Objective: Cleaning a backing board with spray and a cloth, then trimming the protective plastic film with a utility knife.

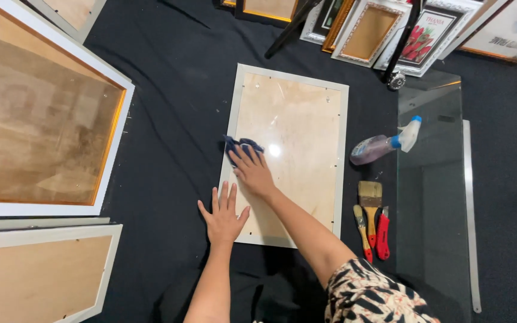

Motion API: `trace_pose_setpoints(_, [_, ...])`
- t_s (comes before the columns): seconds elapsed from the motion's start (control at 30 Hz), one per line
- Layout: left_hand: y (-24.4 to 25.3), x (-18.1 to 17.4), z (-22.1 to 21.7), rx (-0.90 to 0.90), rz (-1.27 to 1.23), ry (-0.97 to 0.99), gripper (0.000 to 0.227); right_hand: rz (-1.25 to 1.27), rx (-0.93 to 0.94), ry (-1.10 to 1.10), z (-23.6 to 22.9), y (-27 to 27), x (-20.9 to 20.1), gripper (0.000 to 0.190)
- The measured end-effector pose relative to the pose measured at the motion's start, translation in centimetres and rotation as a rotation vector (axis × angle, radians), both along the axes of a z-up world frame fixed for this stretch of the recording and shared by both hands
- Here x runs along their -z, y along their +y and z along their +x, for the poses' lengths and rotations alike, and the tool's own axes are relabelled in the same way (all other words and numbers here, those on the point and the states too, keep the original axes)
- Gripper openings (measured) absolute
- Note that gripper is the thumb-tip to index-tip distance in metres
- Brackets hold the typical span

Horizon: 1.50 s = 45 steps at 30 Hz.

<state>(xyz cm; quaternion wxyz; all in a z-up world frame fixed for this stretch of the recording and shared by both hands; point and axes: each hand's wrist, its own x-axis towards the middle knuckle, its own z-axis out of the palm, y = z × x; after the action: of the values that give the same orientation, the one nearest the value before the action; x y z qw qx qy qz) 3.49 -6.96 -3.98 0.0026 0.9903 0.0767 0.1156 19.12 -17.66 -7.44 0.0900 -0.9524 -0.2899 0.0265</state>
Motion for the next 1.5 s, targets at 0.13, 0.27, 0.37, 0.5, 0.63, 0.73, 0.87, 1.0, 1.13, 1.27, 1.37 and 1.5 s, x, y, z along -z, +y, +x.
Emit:
trace_pose_setpoints(0.13, [-0.1,0.2,0.1,0.000,-0.019,-0.021,0.073,0.032,0.250,-0.179,0.4,-12.3,0.3,0.059])
trace_pose_setpoints(0.27, [0.1,0.0,0.5,-0.014,-0.017,-0.058,0.074,-0.040,0.813,-0.276,0.0,-17.5,2.7,0.060])
trace_pose_setpoints(0.37, [0.0,0.4,0.2,-0.017,-0.007,-0.085,0.074,-0.038,0.849,-0.289,-0.7,-10.2,4.5,0.061])
trace_pose_setpoints(0.5, [0.0,0.6,0.3,-0.029,-0.018,-0.079,0.065,0.040,0.255,-0.187,-4.3,2.3,3.5,0.060])
trace_pose_setpoints(0.63, [0.2,1.3,-0.3,-0.039,-0.098,-0.106,0.064,0.094,0.092,-0.119,-4.6,-1.7,1.5,0.057])
trace_pose_setpoints(0.73, [0.1,2.2,-0.1,-0.043,-0.207,-0.120,0.066,-0.017,0.206,-0.084,-5.4,-11.5,-1.1,0.054])
trace_pose_setpoints(0.87, [0.2,2.3,0.2,-0.062,-0.175,-0.090,0.066,-0.035,0.684,-0.104,-7.9,-18.6,-0.5,0.059])
trace_pose_setpoints(1.0, [0.2,1.9,-0.1,-0.088,-0.241,-0.028,0.063,-0.029,0.589,-0.200,-8.6,-10.2,1.0,0.063])
trace_pose_setpoints(1.13, [0.9,1.2,0.1,-0.102,-0.405,0.016,0.061,0.001,0.247,-0.186,-10.0,-1.1,2.1,0.060])
trace_pose_setpoints(1.27, [3.0,-1.9,-0.2,-0.035,-0.410,0.246,0.071,0.064,0.038,-0.215,-10.5,-4.0,0.4,0.057])
trace_pose_setpoints(1.37, [3.4,-2.2,-1.2,-0.043,-0.309,0.374,0.067,-0.045,0.176,-0.216,-11.7,-13.6,-0.2,0.057])
trace_pose_setpoints(1.5, [2.6,-1.7,-1.5,-0.215,-0.263,0.409,0.054,-0.072,0.693,-0.031,-15.5,-22.2,-1.2,0.062])
